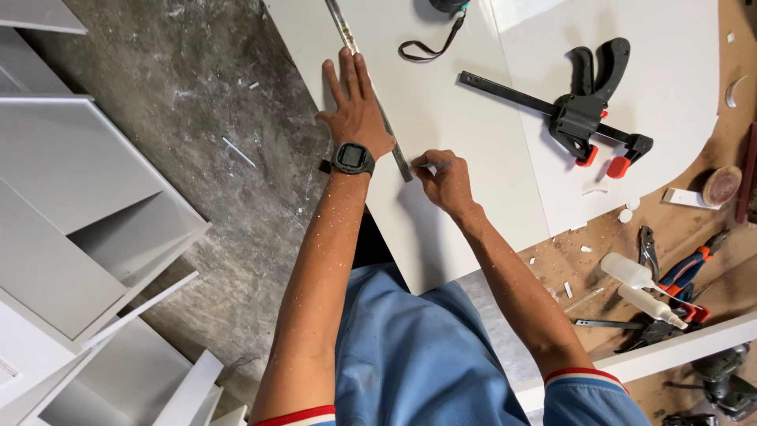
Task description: Measuring a wooden board with a ruler, marking it with a pencil, and cutting it with a circular saw.
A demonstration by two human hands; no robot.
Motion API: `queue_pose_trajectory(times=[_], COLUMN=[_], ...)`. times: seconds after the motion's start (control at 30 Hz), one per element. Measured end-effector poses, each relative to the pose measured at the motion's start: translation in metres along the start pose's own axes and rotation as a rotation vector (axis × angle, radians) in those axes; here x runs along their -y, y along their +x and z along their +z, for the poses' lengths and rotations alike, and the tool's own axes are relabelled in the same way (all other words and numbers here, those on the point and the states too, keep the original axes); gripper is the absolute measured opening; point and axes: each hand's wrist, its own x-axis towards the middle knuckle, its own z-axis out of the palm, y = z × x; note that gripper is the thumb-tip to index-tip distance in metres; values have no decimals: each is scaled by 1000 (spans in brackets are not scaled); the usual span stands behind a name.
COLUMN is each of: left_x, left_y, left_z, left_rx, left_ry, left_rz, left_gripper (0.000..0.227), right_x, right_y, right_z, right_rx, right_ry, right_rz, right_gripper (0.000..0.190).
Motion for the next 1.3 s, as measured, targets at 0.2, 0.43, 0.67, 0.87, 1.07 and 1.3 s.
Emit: queue_pose_trajectory(times=[0.2,0.43,0.67,0.87,1.07,1.3], left_x=[0,1,-2,-5,-6,-5], left_y=[3,7,3,0,-12,-10], left_z=[12,20,0,-3,-24,-31], left_rx=[-92,-164,-101,-96,-16,150], left_ry=[5,24,-18,2,-45,-34], left_rz=[13,19,15,-4,18,20], left_gripper=[140,132,135,134,138,142], right_x=[2,2,-5,5,44,72], right_y=[7,11,-2,33,200,371], right_z=[0,2,4,-8,7,45], right_rx=[7,12,-27,-24,-204,-204], right_ry=[-14,-106,-121,26,420,351], right_rz=[-5,-116,-169,-26,-43,-170], right_gripper=[6,8,10,6,10,9])
